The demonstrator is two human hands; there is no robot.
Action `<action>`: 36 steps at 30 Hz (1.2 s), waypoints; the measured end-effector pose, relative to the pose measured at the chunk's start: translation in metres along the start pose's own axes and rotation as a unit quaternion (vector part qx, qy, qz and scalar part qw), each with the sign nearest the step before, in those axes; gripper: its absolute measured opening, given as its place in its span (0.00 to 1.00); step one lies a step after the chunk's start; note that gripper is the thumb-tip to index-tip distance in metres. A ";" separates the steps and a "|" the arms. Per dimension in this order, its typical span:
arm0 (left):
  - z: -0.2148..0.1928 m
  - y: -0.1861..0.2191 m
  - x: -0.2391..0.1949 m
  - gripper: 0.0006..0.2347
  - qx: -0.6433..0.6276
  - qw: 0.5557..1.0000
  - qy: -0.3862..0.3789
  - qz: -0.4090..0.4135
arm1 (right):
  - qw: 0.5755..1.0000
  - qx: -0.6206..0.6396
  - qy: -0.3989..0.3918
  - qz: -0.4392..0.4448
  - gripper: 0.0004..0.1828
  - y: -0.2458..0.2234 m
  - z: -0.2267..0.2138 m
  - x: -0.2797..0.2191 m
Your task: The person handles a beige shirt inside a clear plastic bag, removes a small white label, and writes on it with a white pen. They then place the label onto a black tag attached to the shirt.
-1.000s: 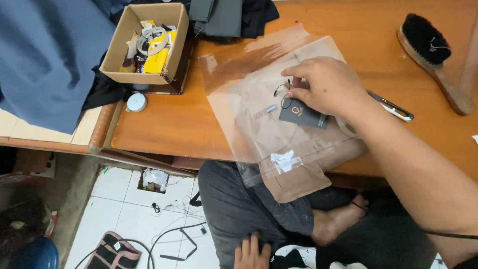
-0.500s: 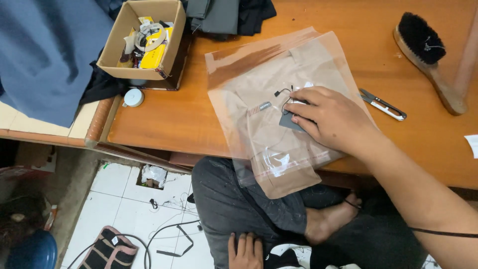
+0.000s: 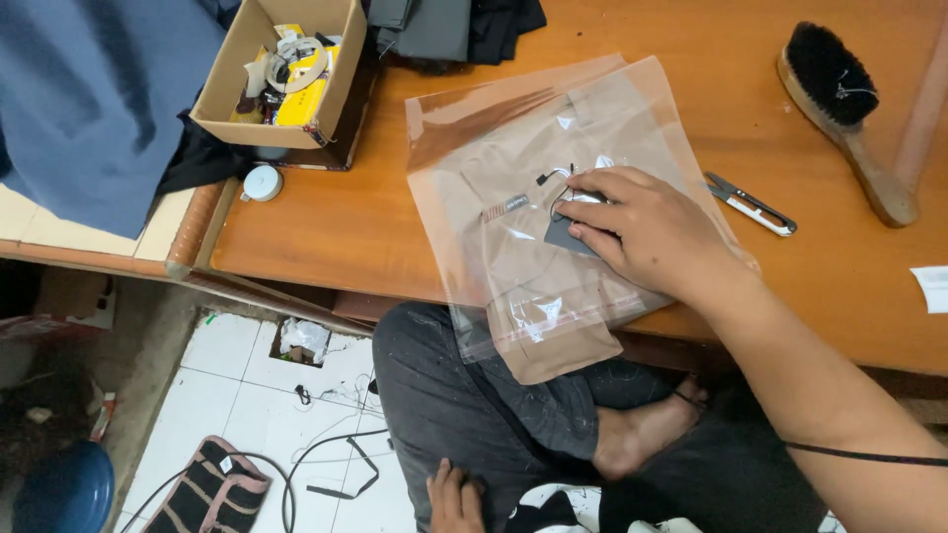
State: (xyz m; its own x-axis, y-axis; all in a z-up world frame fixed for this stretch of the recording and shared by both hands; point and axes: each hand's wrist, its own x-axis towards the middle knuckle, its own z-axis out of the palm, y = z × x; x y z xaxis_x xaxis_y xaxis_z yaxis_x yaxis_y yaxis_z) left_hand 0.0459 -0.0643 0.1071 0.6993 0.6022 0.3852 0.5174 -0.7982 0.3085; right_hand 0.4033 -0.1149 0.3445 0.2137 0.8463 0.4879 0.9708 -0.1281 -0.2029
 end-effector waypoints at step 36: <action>-0.022 -0.047 0.019 0.11 0.044 0.989 -0.044 0.133 | 0.998 0.049 0.003 0.049 0.11 -0.006 -0.002 0.005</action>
State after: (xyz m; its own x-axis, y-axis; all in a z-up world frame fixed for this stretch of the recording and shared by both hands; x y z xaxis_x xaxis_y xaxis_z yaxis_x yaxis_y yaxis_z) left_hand 0.0239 -0.0150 0.1185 0.8552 0.3693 0.3636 0.3465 -0.9292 0.1286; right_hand 0.3990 -0.1107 0.3499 0.3073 0.8296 0.4663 0.9300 -0.1578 -0.3321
